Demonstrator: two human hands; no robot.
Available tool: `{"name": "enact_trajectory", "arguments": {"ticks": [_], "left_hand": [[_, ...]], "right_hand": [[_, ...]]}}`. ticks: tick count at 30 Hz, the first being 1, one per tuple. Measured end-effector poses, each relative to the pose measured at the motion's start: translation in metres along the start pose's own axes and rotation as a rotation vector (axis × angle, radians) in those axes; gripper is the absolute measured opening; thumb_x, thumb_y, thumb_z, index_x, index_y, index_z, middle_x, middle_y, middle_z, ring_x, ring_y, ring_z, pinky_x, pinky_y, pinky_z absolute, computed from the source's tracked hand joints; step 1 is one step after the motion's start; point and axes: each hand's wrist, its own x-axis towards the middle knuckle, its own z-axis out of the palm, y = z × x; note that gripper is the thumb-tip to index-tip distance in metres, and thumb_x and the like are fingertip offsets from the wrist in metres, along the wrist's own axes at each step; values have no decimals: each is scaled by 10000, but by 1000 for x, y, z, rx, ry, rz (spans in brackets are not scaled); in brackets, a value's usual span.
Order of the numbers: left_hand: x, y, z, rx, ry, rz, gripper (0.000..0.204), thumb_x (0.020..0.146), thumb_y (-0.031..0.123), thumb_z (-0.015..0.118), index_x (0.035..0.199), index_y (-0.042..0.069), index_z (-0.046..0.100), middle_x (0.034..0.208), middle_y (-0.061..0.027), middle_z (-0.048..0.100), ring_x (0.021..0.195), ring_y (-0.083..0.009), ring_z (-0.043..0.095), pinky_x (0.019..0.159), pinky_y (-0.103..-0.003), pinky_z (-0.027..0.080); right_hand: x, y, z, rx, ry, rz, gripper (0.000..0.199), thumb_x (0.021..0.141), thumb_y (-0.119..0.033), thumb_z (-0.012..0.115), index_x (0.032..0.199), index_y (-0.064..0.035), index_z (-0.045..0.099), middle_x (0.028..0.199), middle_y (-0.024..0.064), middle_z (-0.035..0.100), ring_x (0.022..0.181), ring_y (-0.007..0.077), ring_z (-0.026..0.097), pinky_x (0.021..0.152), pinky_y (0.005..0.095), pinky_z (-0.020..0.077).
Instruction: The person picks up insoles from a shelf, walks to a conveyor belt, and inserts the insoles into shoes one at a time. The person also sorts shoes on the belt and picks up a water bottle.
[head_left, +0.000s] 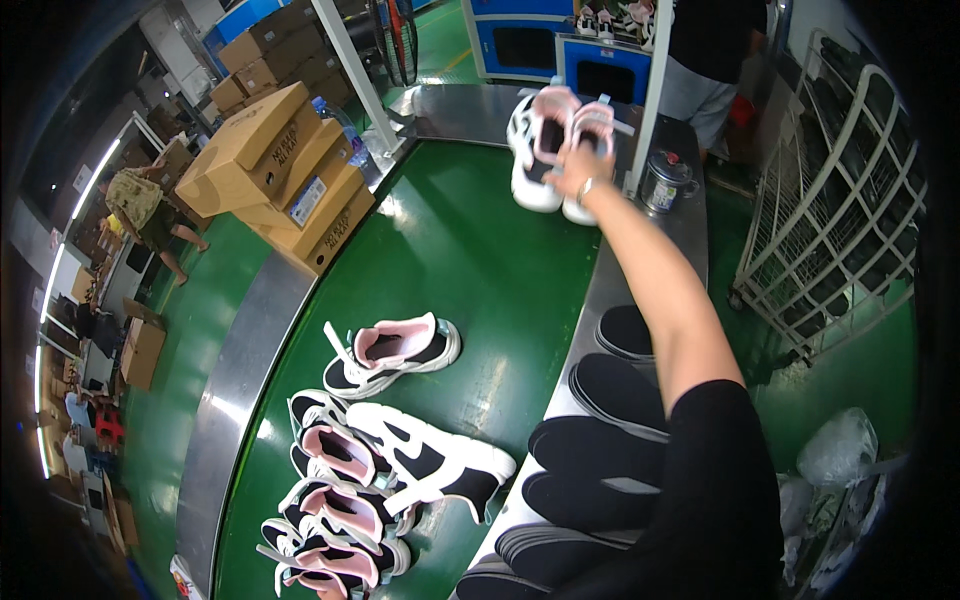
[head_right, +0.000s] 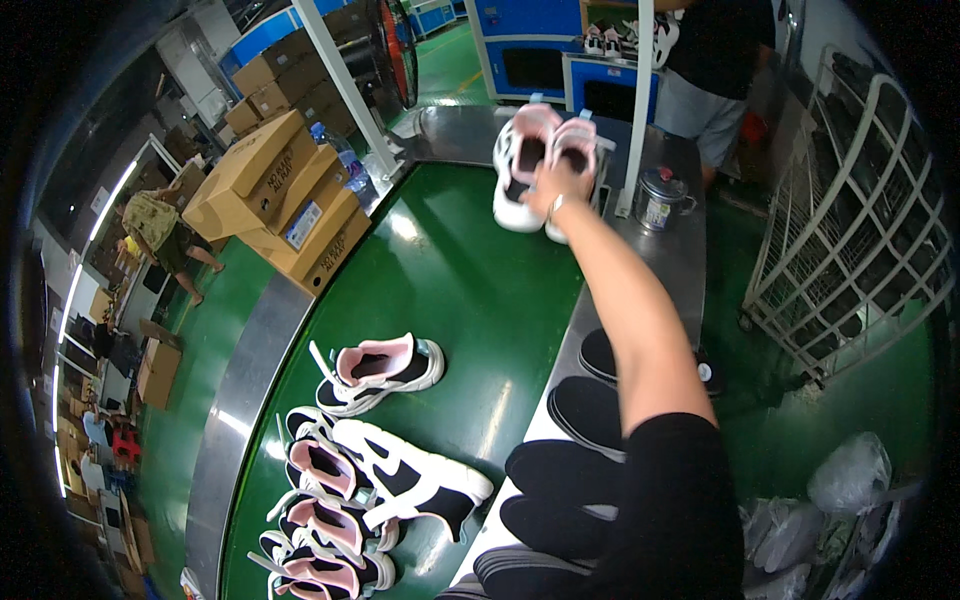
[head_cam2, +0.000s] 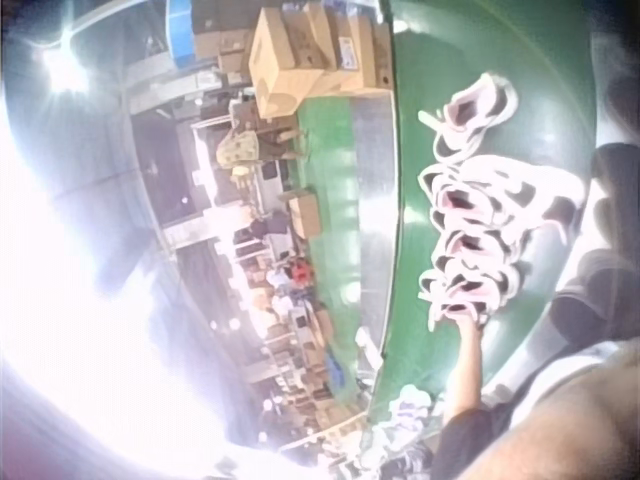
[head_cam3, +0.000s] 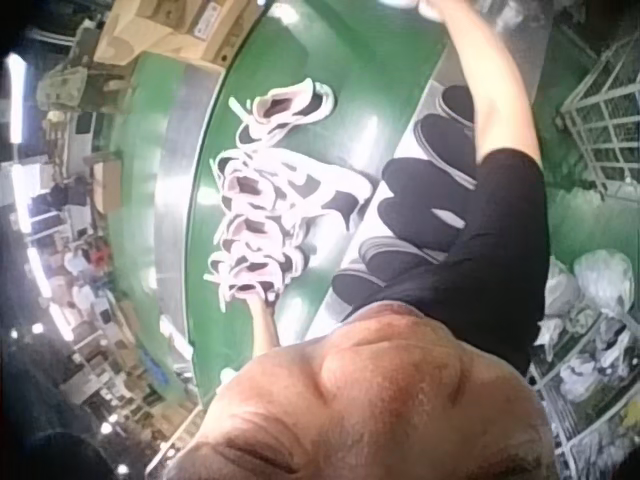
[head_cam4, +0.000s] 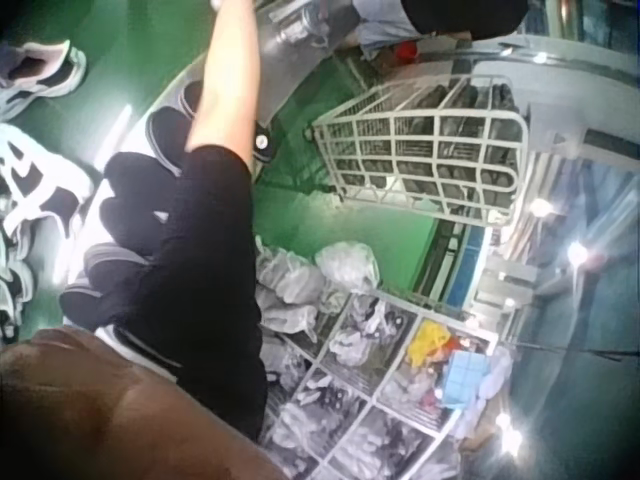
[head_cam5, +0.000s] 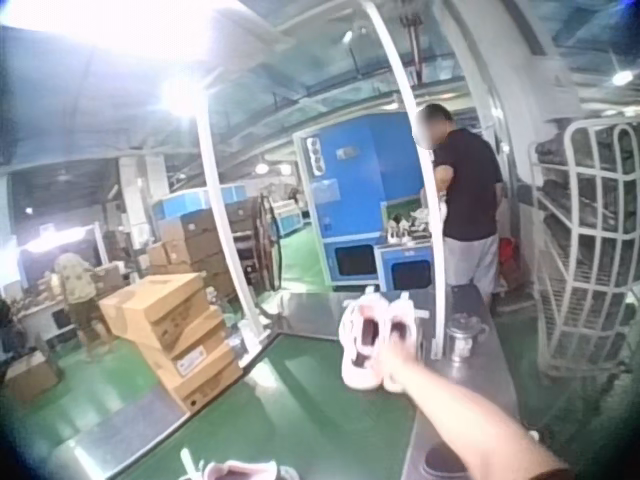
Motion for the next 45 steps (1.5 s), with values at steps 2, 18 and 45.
{"name": "enact_trajectory", "arguments": {"ticks": [2, 18, 45], "left_hand": [[-1, 4, -2, -12, -6, -12, 469, 686, 415, 603, 1068, 167, 489, 950, -42, 573, 826, -218, 557, 666, -401, 453], [6, 2, -4, -129, -145, -41, 429, 693, 356, 624, 1061, 185, 486, 939, -22, 567, 799, -197, 554, 629, -393, 453], [-18, -87, -39, -353, 259, 452, 753, 558, 285, 735, 1168, 47, 363, 1024, -141, 528, 903, -261, 539, 771, -330, 426]], "right_hand": [[50, 14, -3, 112, 440, 106, 538, 629, -447, 633, 1070, -175, 487, 1132, 114, 422, 1030, 263, 441, 882, 445, 255], [35, 57, 24, 322, 269, 136, 586, 719, -243, 562, 1241, -188, 301, 1188, 159, 386, 1032, 348, 457, 821, 422, 406], [-556, -24, -21, 81, -93, -848, 367, 648, -336, 614, 892, -80, 517, 1108, 157, 458, 1032, 279, 416, 823, 384, 305]]}}
